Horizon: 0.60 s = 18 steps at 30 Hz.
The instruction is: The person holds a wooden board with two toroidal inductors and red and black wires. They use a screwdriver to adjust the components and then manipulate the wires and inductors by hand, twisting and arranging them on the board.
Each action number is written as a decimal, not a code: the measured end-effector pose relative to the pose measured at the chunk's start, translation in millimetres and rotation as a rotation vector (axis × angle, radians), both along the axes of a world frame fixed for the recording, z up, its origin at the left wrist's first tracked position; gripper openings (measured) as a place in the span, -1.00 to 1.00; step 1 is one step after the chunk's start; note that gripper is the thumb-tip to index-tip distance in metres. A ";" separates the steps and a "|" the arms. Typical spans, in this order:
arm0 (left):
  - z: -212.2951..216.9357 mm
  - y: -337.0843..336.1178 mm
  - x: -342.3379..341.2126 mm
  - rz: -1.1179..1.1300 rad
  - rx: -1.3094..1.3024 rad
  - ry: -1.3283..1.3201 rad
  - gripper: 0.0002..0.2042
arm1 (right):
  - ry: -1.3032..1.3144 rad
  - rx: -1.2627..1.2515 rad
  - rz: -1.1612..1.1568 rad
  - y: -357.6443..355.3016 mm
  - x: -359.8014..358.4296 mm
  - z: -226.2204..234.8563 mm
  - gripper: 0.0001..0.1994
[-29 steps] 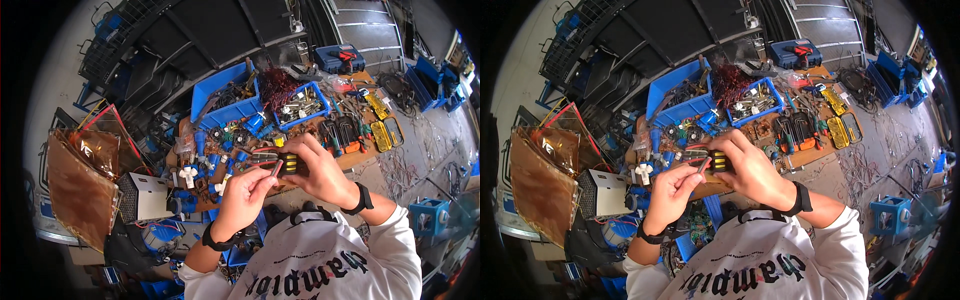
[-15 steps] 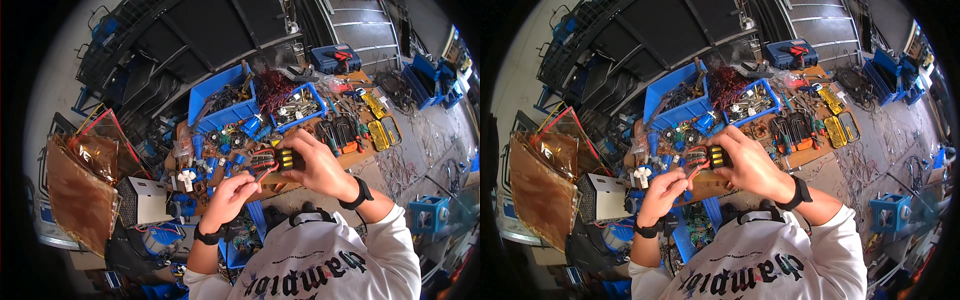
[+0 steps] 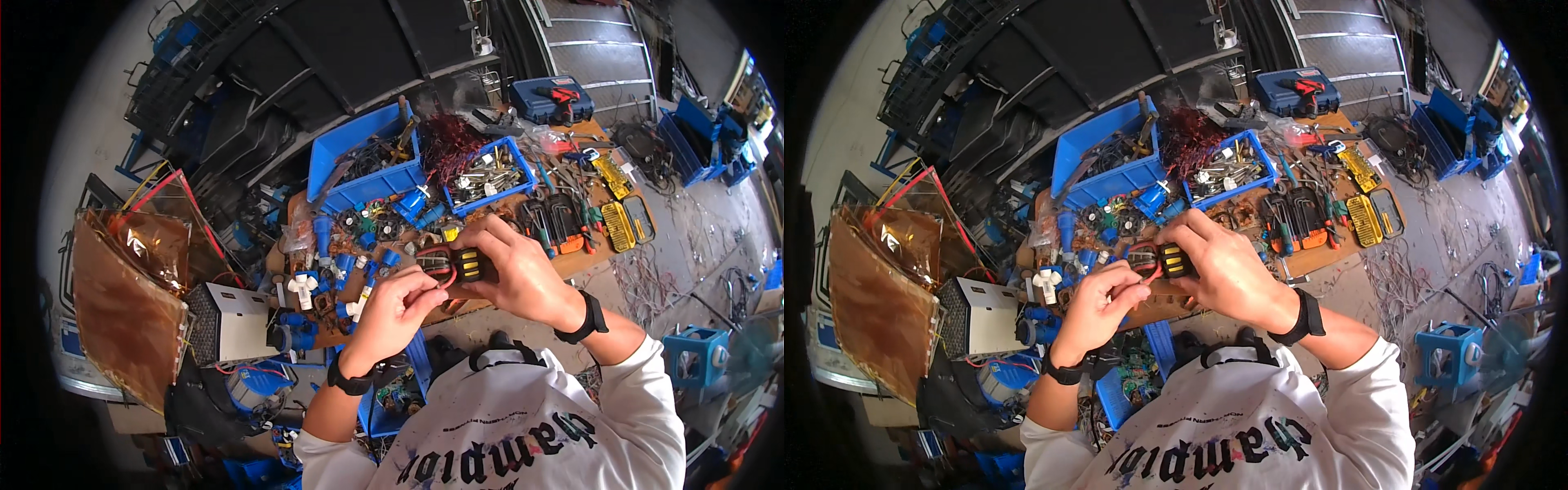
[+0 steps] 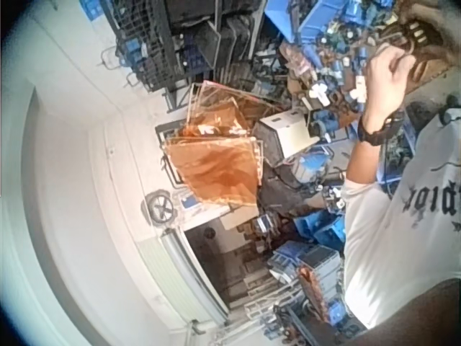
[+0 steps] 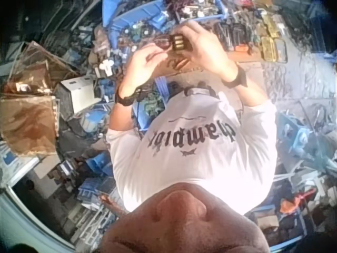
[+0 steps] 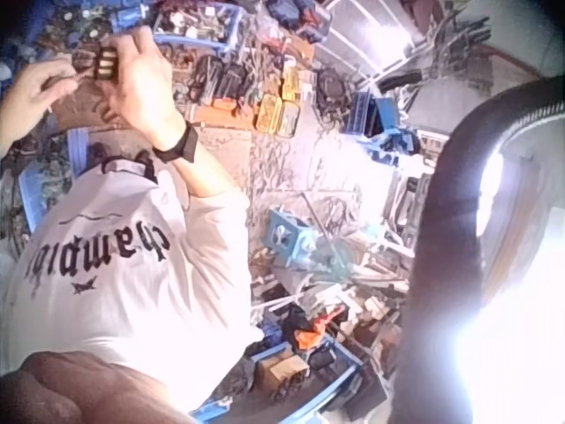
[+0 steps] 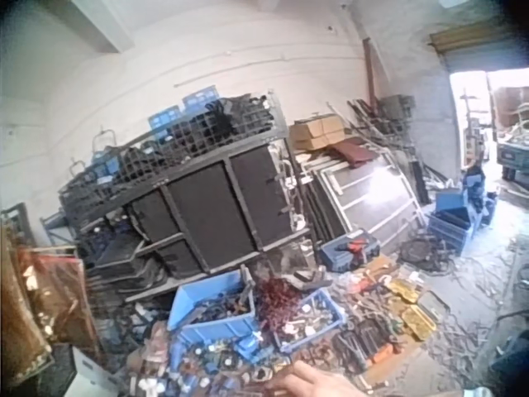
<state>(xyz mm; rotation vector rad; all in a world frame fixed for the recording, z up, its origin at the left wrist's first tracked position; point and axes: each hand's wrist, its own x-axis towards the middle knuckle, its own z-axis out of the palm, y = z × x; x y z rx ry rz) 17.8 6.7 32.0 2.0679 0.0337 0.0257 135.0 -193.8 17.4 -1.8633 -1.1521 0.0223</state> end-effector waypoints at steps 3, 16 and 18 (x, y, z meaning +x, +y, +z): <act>5.8 3.9 -4.8 -0.028 -0.059 -0.053 -0.87 | 0.039 -0.007 -0.037 -0.7 3.3 1.6 -0.47; -10.7 13.5 -15.8 -0.044 0.071 -0.084 -0.76 | -0.010 0.039 0.005 15.3 -1.7 -5.6 -0.48; -3.0 2.8 -14.4 0.042 0.222 -0.061 -0.75 | -0.057 0.031 0.003 17.4 -3.5 -4.5 -0.49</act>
